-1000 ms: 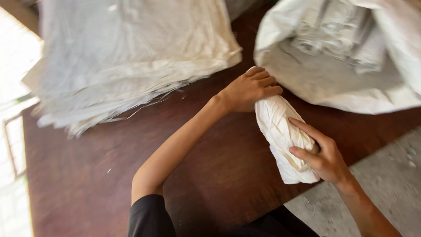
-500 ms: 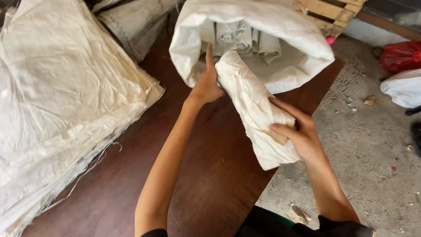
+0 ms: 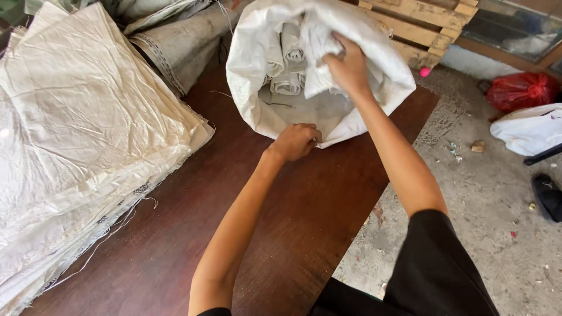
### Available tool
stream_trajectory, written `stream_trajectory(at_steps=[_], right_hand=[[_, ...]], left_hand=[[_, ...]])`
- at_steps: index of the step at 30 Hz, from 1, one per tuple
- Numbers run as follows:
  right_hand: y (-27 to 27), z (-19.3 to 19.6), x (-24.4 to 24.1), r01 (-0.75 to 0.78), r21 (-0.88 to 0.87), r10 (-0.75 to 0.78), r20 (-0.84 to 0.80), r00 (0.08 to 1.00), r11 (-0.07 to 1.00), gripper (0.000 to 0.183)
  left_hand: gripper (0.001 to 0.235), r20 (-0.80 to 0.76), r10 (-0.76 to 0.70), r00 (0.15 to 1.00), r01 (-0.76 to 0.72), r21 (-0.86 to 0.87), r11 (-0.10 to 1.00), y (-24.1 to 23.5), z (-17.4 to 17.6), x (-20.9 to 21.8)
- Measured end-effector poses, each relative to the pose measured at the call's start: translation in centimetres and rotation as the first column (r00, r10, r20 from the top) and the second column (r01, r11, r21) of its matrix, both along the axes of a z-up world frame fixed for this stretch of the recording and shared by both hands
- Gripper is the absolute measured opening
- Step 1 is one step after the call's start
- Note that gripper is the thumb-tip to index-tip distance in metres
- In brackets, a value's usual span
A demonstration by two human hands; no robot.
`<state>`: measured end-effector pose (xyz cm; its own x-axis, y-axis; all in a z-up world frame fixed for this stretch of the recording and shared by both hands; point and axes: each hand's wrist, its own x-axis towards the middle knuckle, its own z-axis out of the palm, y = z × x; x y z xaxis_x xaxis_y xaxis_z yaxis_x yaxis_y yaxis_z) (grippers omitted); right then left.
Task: The person folds white woven sacks on a wooden table. They smooth each sack, fold it into a compact rectangle, and place it into a larger sack to the right. The process is repeated for several sacks.
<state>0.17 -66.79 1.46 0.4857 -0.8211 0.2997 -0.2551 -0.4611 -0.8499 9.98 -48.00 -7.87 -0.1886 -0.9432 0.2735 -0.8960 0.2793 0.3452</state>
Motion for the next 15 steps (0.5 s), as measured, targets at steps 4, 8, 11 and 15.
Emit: stream_trajectory(at_steps=[4,8,11,15], right_hand=[[-8.3,-2.9,6.6,0.031,-0.348,-0.027,0.015,1.0,0.937,0.061],[-10.7,-4.1,9.8,0.037,-0.357,-0.096,-0.149,0.984,0.933,0.062],[-10.2,-3.1,9.6,0.045,-0.28,-0.108,-0.213,0.971,0.959,0.066],[-9.1,-2.8,7.7,-0.003,-0.182,-0.042,-0.244,0.969,0.983,0.071]], left_hand=[[0.014,-0.132,-0.046,0.99,0.047,0.005,0.999,1.4,-1.2,-0.4],[0.013,-0.153,-0.079,0.985,0.084,0.028,0.996,2.6,-0.5,-2.0],[0.017,-0.183,0.038,0.982,-0.015,0.122,0.992,3.2,0.9,-2.9],[0.023,-0.258,0.095,0.961,-0.051,0.172,0.984,3.3,3.2,-2.1]])
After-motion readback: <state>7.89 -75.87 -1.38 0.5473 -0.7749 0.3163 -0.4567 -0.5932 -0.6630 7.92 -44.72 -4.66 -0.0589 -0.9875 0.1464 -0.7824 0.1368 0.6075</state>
